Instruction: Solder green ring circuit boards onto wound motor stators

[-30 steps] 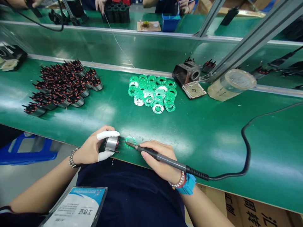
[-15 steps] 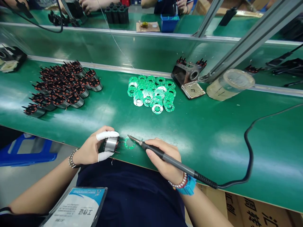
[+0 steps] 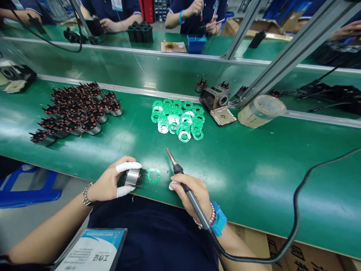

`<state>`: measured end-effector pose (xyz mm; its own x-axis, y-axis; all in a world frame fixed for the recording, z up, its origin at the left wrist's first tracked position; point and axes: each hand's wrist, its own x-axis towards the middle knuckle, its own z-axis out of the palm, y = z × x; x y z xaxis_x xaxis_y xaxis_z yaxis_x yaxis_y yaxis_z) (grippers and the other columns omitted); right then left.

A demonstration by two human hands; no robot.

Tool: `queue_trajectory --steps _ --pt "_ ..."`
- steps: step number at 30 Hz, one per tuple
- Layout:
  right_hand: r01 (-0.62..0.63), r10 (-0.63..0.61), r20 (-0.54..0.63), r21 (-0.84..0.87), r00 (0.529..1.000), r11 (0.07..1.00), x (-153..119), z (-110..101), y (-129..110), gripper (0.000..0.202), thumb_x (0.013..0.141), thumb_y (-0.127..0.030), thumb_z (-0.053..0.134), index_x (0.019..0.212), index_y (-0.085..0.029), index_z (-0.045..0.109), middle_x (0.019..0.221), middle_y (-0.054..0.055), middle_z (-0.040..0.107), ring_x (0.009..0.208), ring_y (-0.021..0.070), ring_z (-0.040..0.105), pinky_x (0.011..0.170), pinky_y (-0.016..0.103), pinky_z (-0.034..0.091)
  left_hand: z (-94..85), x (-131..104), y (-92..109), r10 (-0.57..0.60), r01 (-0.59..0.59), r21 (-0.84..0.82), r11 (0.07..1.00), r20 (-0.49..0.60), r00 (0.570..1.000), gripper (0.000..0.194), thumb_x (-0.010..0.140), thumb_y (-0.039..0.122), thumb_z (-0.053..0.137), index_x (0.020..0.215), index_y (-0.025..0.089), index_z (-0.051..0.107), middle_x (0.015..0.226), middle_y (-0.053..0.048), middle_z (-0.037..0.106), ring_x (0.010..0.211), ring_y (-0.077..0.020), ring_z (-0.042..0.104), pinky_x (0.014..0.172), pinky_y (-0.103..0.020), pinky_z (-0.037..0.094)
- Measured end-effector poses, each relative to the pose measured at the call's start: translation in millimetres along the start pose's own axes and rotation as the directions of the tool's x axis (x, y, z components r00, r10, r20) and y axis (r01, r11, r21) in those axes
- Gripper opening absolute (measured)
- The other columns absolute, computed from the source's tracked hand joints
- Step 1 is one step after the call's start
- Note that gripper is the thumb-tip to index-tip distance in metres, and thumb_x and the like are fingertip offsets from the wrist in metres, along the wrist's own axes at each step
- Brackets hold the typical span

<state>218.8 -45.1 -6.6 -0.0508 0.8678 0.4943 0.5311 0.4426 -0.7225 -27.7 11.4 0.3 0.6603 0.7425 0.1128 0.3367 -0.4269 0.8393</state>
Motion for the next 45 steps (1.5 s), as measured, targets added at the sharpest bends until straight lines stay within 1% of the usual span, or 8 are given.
queue_trajectory --steps 10,14,17,21,26,36,39,45 --pt "0.136 -0.128 0.278 -0.008 0.952 0.991 5 14 2 0.027 0.079 -0.009 0.051 0.104 -0.020 0.049 0.111 0.011 0.061 0.106 0.0181 0.057 0.088 0.030 0.050 0.6 -1 0 -0.055 0.053 -0.099 0.994 -0.021 0.998 0.050 0.064 0.011 0.062 0.111 0.022 0.048 0.107 -0.006 0.047 0.091 -0.0176 0.053 0.080 -0.032 0.047" --pt "0.199 -0.189 0.194 -0.034 0.963 0.979 4 16 1 0.023 0.080 -0.011 0.051 0.101 -0.020 0.051 0.099 0.009 0.065 0.103 0.0199 0.059 0.085 0.031 0.052 7.6 1 2 -0.112 0.098 -0.315 0.944 -0.028 0.993 0.049 0.065 0.017 0.065 0.110 0.019 0.044 0.106 -0.008 0.049 0.088 -0.0177 0.057 0.075 -0.030 0.050" --pt "0.001 -0.001 0.002 -0.029 1.000 1.000 4 14 -8 0.023 0.077 -0.013 0.057 0.097 -0.023 0.051 0.086 0.004 0.066 0.076 0.0163 0.067 0.071 0.027 0.056 14.9 5 6 -0.141 0.130 -0.273 0.953 -0.020 0.990 0.049 0.065 0.019 0.066 0.109 0.019 0.043 0.105 -0.008 0.055 0.090 -0.0194 0.059 0.079 -0.034 0.050" --pt "-0.350 0.376 0.010 0.393 0.927 0.850 6 16 -27 0.031 0.078 -0.020 0.057 0.105 -0.026 0.042 0.084 0.002 0.061 0.057 0.0124 0.062 0.049 0.025 0.056 23.0 12 11 -0.112 0.116 0.072 0.991 -0.065 0.992 0.050 0.065 0.022 0.067 0.110 0.021 0.047 0.111 -0.008 0.057 0.105 -0.0243 0.054 0.101 -0.049 0.031" --pt "-0.360 0.350 0.156 0.668 0.923 0.651 13 20 -31 0.040 0.073 -0.026 0.065 0.105 -0.029 0.041 0.094 0.002 0.058 0.072 0.0132 0.061 0.064 0.032 0.057 27.5 15 9 -0.093 0.114 0.284 0.952 -0.084 0.992 0.057 0.063 0.035 0.070 0.114 0.018 0.049 0.119 -0.013 0.054 0.120 -0.0291 0.041 0.103 -0.053 0.024" --pt "-0.329 0.303 0.133 0.267 0.944 0.906 20 15 -18 0.032 0.081 -0.029 0.053 0.109 -0.024 0.038 0.099 0.008 0.062 0.087 0.0192 0.064 0.075 0.035 0.054 32.5 19 11 -0.078 0.122 0.258 0.958 -0.176 0.981 0.051 0.063 0.039 0.070 0.105 0.017 0.051 0.106 -0.010 0.059 0.100 -0.0245 0.054 0.098 -0.049 0.034" --pt "-0.227 0.219 0.125 0.057 0.968 0.972 26 17 -24 0.039 0.077 -0.026 0.058 0.112 -0.023 0.039 0.096 0.007 0.063 0.086 0.0199 0.065 0.076 0.035 0.053 31.2 19 13 -0.101 0.143 0.224 0.964 -0.188 0.977 0.049 0.063 0.036 0.070 0.104 0.017 0.050 0.106 -0.010 0.059 0.101 -0.0252 0.054 0.094 -0.047 0.038" --pt "-0.041 0.036 0.236 0.015 0.971 0.999 37 25 -30 0.049 0.070 -0.031 0.067 0.110 -0.024 0.040 0.097 0.004 0.061 0.085 0.0190 0.064 0.074 0.029 0.053 32.0 17 12 -0.119 0.156 0.213 0.965 -0.179 0.977 0.049 0.062 0.030 0.070 0.106 0.018 0.051 0.115 -0.011 0.057 0.110 -0.0256 0.050 0.102 -0.050 0.027"
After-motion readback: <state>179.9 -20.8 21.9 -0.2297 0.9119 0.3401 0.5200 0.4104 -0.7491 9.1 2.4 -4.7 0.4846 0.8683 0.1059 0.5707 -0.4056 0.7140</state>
